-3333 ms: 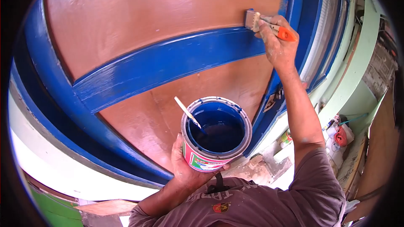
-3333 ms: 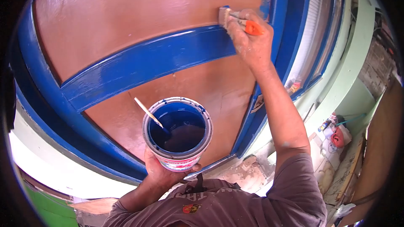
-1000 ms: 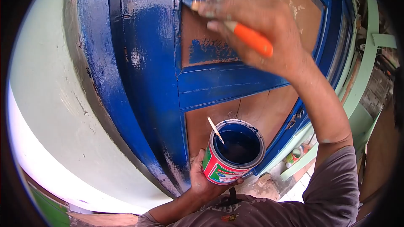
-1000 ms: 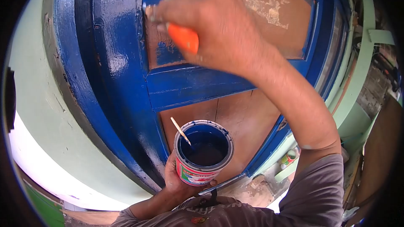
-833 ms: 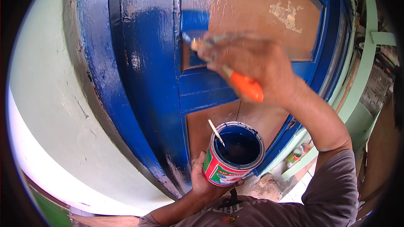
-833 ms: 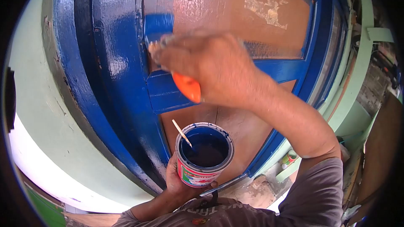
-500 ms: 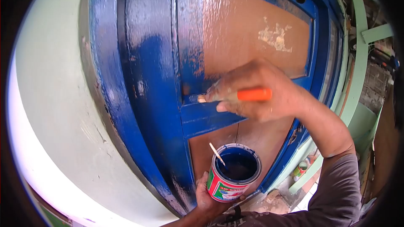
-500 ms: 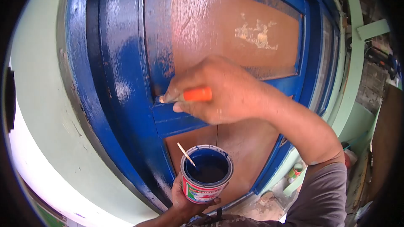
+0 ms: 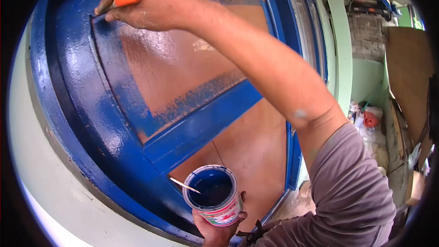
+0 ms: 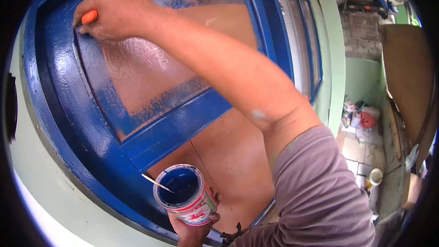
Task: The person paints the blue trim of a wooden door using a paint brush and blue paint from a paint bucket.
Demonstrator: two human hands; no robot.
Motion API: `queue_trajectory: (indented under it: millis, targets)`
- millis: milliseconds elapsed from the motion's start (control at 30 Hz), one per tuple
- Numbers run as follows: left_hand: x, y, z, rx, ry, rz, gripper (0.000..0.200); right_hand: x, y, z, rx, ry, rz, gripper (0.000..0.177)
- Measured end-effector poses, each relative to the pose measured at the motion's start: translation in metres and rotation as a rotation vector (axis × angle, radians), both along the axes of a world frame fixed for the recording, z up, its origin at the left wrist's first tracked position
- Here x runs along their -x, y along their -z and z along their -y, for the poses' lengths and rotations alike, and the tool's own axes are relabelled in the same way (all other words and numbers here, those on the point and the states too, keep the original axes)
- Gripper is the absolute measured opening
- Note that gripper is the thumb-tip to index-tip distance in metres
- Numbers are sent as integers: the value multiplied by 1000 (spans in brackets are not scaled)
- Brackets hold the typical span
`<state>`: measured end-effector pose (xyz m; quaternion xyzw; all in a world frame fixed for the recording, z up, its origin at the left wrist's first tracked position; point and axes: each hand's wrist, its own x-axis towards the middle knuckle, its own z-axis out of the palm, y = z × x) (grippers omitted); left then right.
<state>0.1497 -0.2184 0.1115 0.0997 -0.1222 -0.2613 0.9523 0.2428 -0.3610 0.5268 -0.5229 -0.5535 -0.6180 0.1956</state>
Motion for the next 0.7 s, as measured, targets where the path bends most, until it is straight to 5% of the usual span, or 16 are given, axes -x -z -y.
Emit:
queue_trajectory:
  millis: [67,333,533,700]
  targets:
    - [5,-5,6,30,18,-34,88,-10,30,6,-78,-162,229,24]
    - [7,-3,14,68,42,44,94,22,268,36,-270,-312,-311,32]
    - [25,-6,42,36,-34,22,85,52,337,56,-395,-650,-827,36]
    - [31,14,73,-51,-204,-82,79,48,356,88,-294,-484,-644,40]
